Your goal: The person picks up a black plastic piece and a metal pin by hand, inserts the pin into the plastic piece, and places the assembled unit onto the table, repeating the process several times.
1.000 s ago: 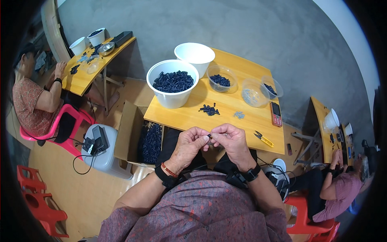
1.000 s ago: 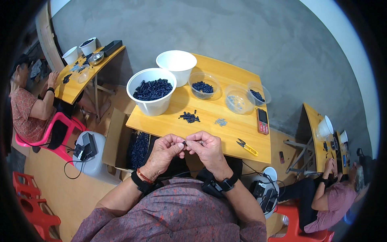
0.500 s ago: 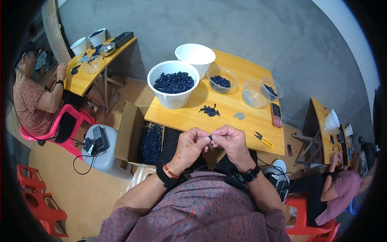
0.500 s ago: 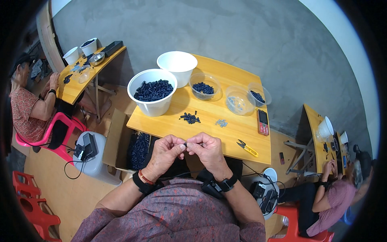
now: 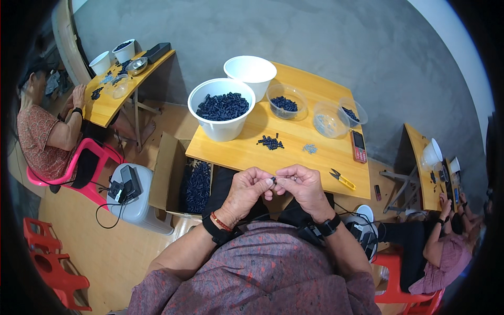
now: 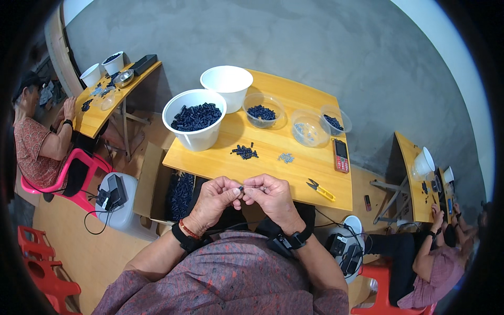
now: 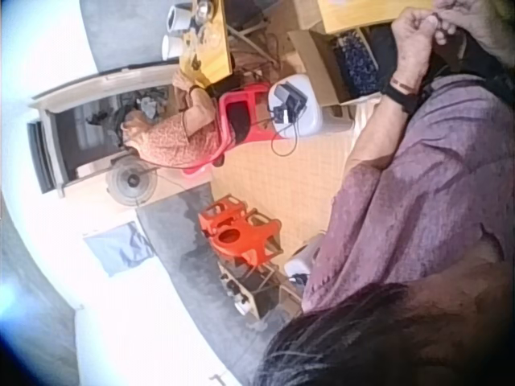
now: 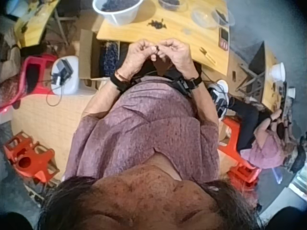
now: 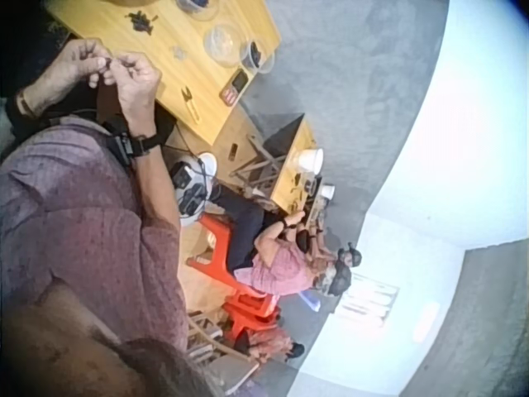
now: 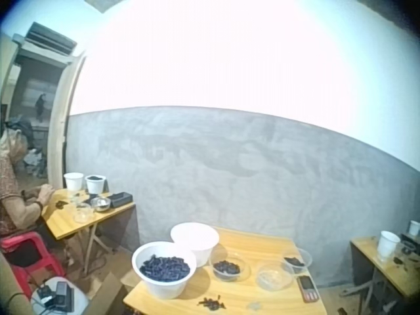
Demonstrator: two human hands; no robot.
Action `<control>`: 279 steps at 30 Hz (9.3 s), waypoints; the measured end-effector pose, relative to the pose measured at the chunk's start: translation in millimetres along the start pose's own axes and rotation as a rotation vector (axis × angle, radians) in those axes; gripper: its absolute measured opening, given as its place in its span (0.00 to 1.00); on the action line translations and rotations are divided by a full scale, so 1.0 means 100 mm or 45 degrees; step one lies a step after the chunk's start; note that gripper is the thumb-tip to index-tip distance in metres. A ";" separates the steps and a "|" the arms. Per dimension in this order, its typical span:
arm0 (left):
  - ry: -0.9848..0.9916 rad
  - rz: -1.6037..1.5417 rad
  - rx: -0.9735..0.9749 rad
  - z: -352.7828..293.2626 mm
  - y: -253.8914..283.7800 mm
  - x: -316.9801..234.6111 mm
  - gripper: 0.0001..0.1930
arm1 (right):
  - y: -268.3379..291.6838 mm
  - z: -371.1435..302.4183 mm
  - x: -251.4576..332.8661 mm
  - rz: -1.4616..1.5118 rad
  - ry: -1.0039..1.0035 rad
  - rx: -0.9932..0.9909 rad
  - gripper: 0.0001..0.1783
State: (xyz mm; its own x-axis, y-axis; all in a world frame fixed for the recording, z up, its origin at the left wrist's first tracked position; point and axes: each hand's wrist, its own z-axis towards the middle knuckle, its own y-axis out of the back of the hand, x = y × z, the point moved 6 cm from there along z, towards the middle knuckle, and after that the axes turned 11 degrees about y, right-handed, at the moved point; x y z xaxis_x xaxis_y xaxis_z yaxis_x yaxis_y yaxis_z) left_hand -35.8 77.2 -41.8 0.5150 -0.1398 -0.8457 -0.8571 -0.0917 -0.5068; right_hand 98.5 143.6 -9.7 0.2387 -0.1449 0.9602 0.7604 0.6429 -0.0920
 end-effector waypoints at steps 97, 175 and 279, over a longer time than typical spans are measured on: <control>0.158 -0.136 -0.044 0.02 0.04 0.08 0.05 | -0.03 0.09 0.01 -0.148 0.054 -0.071 0.05; 0.227 -0.165 -0.229 -0.04 0.08 0.03 0.05 | -0.38 0.06 0.28 -0.952 0.484 0.255 0.13; 0.056 0.210 -0.133 0.02 0.07 0.09 0.05 | -0.09 -0.09 -0.02 -0.586 0.127 0.106 0.10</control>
State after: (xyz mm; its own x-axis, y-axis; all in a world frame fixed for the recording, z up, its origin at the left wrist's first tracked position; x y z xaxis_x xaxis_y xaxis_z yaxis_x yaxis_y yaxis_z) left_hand -36.8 76.8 -53.1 0.3693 -0.2043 -0.9066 -0.9258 -0.1657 -0.3398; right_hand 96.4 131.6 -12.9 -0.0520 -0.4974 0.8659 0.7509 0.5522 0.3623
